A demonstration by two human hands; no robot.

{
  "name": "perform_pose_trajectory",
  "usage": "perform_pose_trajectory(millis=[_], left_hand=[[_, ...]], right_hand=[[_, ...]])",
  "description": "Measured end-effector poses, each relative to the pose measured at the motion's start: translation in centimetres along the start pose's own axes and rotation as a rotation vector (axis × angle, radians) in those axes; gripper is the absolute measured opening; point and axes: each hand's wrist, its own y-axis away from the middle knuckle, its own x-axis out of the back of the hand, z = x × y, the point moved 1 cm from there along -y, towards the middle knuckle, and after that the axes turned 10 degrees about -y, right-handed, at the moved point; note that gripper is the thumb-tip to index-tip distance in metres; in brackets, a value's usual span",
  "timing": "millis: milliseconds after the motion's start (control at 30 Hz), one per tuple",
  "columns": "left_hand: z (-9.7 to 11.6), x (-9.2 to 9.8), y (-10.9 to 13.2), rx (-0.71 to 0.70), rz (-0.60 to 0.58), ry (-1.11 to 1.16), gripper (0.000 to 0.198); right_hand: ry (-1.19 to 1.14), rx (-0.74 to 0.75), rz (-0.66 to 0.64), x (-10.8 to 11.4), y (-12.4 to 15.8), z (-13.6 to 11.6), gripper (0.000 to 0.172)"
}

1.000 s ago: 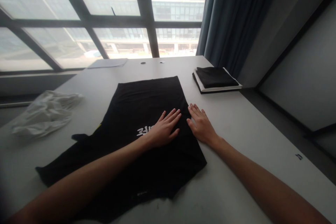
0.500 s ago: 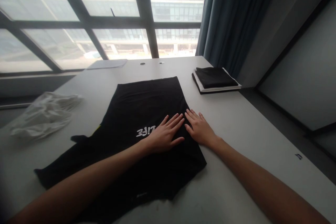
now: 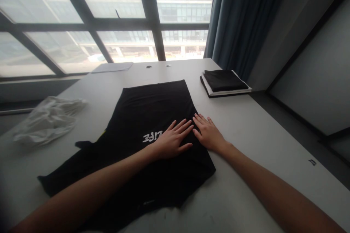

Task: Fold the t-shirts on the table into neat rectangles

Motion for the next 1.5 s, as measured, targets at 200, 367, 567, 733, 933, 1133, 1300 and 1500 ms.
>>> perform_pose_trajectory(millis=[200,367,567,733,933,1133,1300,1500], left_hand=[[0.0,-0.2,-0.1,0.03,-0.002,-0.02,0.084],[-0.2,-0.6,-0.1,0.022,0.0,-0.029,0.08],[-0.1,-0.3,0.0,0.031,-0.003,-0.021,0.081],[-0.4,0.4,-0.5,0.114,-0.002,0.085,0.071],[-1.6,-0.1,-0.7,0.184,0.029,0.028,0.061],[-1.6,-0.5,-0.6,0.186,-0.008,-0.017,0.064],[-1.6,-0.6,-0.6,0.186,-0.012,-0.027,0.066],[-1.7,-0.8,-0.6,0.183,-0.005,-0.014,0.066]], right_hand=[[0.004,-0.006,-0.004,0.1,0.0,-0.1,0.058],[-0.006,0.005,0.009,-0.2,0.0,0.1,0.058],[-0.003,0.007,0.01,-0.2,0.0,0.2,0.058],[-0.006,0.0,-0.003,0.0,0.0,0.0,0.057],[-0.076,0.014,-0.002,0.7,0.1,-0.2,0.063],[0.016,0.026,-0.043,0.2,0.2,-0.2,0.064],[0.04,-0.102,0.058,-0.2,0.1,0.2,0.068],[-0.061,0.134,0.017,1.0,0.2,-0.2,0.062]])
